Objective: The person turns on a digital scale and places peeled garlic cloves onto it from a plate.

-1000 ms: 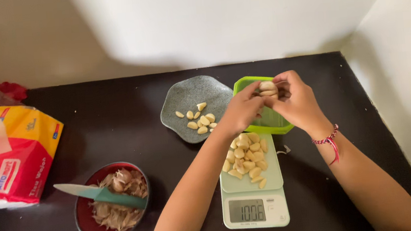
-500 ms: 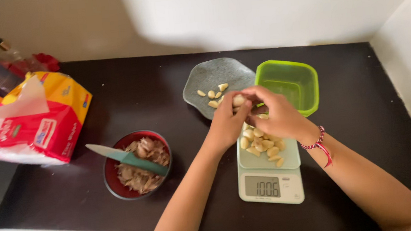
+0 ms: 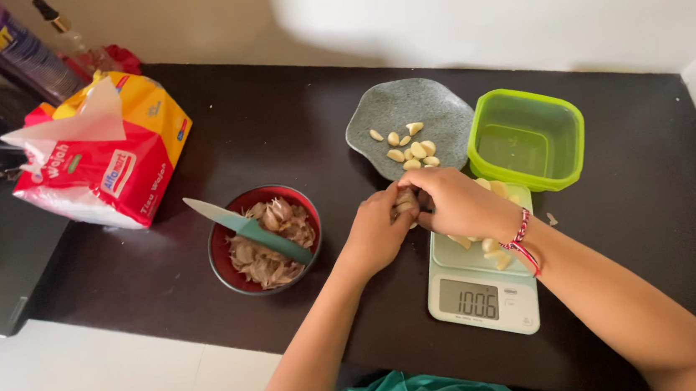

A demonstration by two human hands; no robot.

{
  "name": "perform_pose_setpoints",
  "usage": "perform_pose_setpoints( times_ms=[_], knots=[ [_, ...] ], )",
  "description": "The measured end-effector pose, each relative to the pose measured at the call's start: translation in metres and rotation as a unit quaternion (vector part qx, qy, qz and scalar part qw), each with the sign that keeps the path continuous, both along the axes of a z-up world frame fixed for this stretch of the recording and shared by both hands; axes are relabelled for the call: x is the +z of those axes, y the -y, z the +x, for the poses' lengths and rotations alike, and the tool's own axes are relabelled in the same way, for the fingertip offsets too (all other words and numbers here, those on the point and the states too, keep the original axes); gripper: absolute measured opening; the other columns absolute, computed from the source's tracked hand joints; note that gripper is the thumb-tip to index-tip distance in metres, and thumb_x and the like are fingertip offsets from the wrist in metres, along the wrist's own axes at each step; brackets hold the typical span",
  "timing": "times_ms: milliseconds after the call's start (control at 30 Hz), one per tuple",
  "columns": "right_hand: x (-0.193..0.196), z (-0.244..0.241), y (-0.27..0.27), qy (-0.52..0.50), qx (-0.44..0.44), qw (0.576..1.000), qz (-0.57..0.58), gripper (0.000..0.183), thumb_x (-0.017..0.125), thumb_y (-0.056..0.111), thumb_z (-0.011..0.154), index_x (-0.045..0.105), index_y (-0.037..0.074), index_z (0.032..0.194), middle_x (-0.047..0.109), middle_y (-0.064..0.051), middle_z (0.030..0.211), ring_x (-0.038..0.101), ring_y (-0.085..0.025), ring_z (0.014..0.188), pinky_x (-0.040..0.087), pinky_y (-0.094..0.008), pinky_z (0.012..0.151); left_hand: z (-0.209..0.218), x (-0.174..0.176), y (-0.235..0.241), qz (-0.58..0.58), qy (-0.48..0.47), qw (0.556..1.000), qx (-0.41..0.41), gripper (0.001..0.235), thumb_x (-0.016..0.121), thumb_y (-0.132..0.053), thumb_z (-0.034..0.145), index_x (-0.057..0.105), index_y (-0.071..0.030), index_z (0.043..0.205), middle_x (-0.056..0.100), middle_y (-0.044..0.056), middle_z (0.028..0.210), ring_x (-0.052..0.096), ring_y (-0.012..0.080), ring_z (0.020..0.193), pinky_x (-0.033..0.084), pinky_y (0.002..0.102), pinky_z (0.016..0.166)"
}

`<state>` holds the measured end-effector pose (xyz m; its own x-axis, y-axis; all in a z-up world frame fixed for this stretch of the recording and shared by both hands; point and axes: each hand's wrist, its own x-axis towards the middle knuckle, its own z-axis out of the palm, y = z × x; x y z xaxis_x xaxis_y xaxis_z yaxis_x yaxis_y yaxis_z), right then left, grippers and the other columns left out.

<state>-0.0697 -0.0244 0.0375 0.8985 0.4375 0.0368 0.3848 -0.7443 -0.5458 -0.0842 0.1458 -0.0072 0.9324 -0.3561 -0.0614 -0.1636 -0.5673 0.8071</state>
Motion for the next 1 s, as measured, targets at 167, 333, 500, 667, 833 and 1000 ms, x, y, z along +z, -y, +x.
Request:
perform_pose_setpoints(
  times_ms=[167,333,500,667,833,1000],
  knots=[
    [0.014,-0.006,0.003,0.060,0.051,0.996,-0.030,0.040,0.077,0.011,0.074,0.065,0.010,0.111,0.072,-0.019,0.100,0.068,-0.043,0.100,0.056,-0.052,0.087,-0.003,0.001,-0.005,0.011,0.040,0.999,0.001,0.067,0.059,-0.037,0.100,0.046,0.002,0.152,0.054,0.023,0.146,0.050,0.0429,0.137,0.042,0.049,0.114],
    [0.008,-0.011,0.029,0.096,0.051,0.994,-0.016,0.040,0.070,0.007,0.081,0.065,0.006,0.120,0.072,-0.022,0.108,0.064,-0.046,0.109,0.052,-0.053,0.095,-0.010,0.020,-0.002,0.028,0.033,0.999,0.007,0.070,0.057,-0.042,0.100,0.043,0.001,0.154,0.044,0.023,0.155,0.042,0.0412,0.145,0.038,0.051,0.117],
    [0.011,-0.011,0.051,0.155,0.006,0.988,0.013,0.033,0.063,0.005,0.084,0.071,0.010,0.115,0.073,-0.014,0.105,0.067,-0.038,0.105,0.055,-0.048,0.092,-0.017,0.012,0.012,0.091,0.209,0.967,0.115,0.047,0.064,-0.040,0.099,0.068,-0.006,0.131,0.063,0.010,0.115,0.050,0.0285,0.124,0.037,0.048,0.103],
    [-0.002,-0.008,0.074,0.169,-0.039,0.985,-0.025,0.017,0.065,0.010,0.086,0.071,0.016,0.101,0.073,-0.005,0.091,0.070,-0.030,0.093,0.057,-0.042,0.081,-0.006,-0.009,0.029,0.070,0.354,0.922,0.137,0.029,0.070,-0.041,0.091,0.074,-0.016,0.106,0.062,0.001,0.094,0.057,0.0247,0.098,0.044,0.042,0.078],
    [0.000,-0.026,0.092,0.148,-0.102,0.980,-0.082,0.011,0.063,0.013,0.088,0.070,0.016,0.097,0.073,-0.008,0.084,0.073,-0.032,0.082,0.060,-0.044,0.073,-0.018,-0.011,0.044,0.086,0.369,0.920,0.098,0.022,0.063,-0.039,0.095,0.072,-0.019,0.097,0.062,0.002,0.079,0.068,0.0245,0.073,0.053,0.039,0.061],
    [-0.020,-0.045,0.107,0.171,-0.160,0.939,-0.250,0.017,0.054,0.029,0.095,0.065,0.026,0.108,0.068,-0.002,0.086,0.074,-0.029,0.073,0.061,-0.041,0.065,-0.015,-0.043,0.062,0.171,0.386,0.905,0.060,0.024,0.053,-0.023,0.101,0.067,-0.007,0.110,0.057,0.000,0.087,0.069,0.0182,0.071,0.057,0.026,0.052]
  ],
)
